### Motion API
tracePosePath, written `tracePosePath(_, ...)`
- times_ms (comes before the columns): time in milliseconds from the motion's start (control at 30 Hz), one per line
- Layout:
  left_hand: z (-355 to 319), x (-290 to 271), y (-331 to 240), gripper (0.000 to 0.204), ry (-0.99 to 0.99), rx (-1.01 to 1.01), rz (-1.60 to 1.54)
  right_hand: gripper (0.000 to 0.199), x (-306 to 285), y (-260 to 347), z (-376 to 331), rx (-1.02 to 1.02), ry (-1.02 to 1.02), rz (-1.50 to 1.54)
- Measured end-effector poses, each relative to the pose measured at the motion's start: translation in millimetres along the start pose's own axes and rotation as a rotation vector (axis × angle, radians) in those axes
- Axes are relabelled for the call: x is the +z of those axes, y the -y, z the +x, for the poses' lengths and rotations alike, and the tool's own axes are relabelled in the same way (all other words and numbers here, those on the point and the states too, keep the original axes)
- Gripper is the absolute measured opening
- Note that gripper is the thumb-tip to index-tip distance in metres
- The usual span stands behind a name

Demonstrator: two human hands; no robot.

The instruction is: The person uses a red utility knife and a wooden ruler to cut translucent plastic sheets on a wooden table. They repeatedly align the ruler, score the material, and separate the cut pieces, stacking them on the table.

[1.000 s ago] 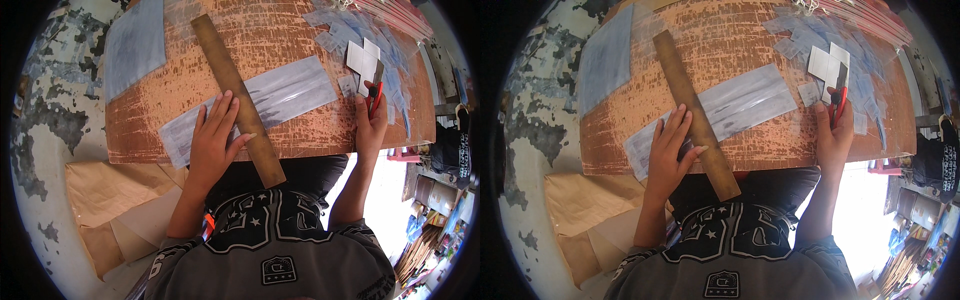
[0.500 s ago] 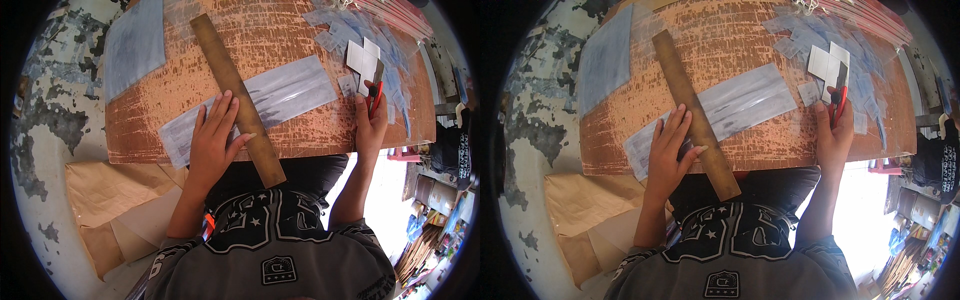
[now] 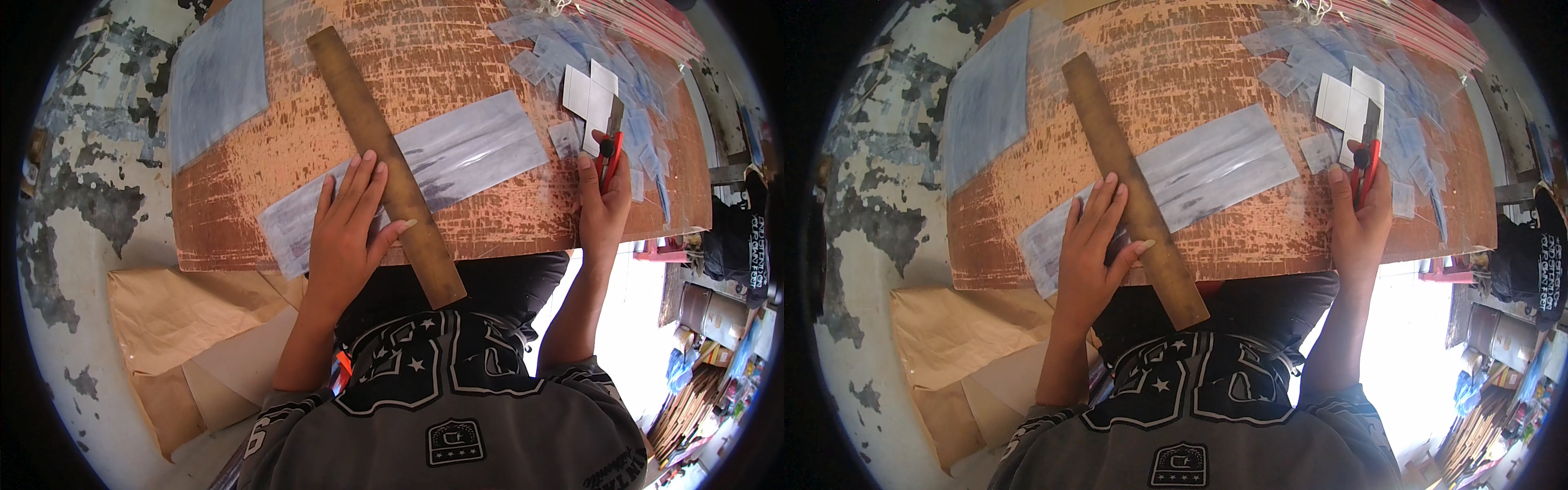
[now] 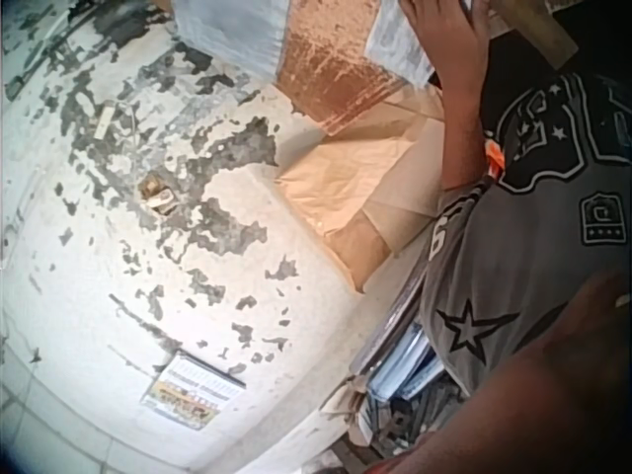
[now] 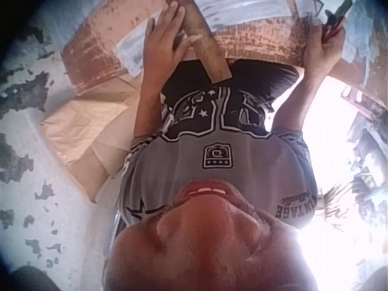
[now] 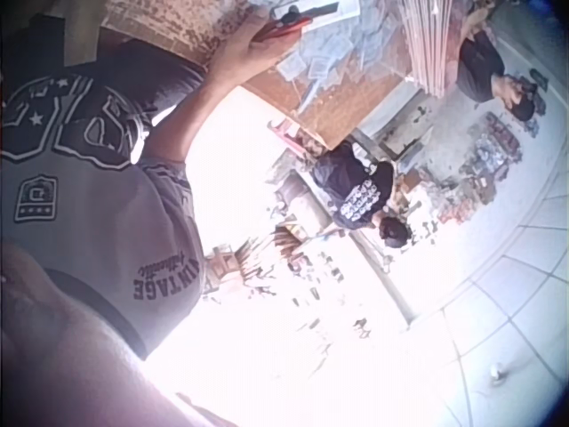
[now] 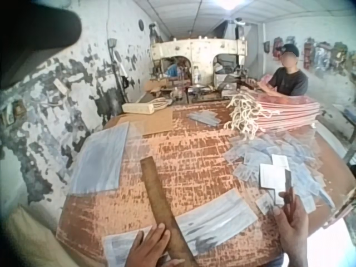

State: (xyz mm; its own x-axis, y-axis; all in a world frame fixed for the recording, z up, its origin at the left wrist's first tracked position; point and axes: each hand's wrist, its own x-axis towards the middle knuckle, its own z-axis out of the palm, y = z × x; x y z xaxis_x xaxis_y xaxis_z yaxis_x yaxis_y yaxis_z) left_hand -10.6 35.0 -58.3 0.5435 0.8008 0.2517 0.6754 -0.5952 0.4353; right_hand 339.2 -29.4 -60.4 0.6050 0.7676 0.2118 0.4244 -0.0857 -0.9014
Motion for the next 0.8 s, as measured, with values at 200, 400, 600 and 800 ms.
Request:
tracePosePath(200,0.5,-2.3,-1.1,0.073,0.01,-0.004,-0.017,0.043,-0.7,-1.6,0.6,-0.016,0.0,0.002)
tracePosePath(400,0.6,-3.9,-2.2,0.072,0.02,-0.008,-0.024,0.042,0.0,-1.1,-0.2,-0.014,-0.016,-0.016)
tracePosePath(600,0.5,-3.1,-1.9,0.072,0.022,-0.019,-0.026,0.042,-0.1,-2.9,0.2,-0.018,-0.014,-0.009)
tracePosePath(800,0.8,-2.7,-1.9,0.072,0.021,-0.017,-0.016,0.041,-0.1,-2.2,1.0,-0.044,-0.015,-0.012)
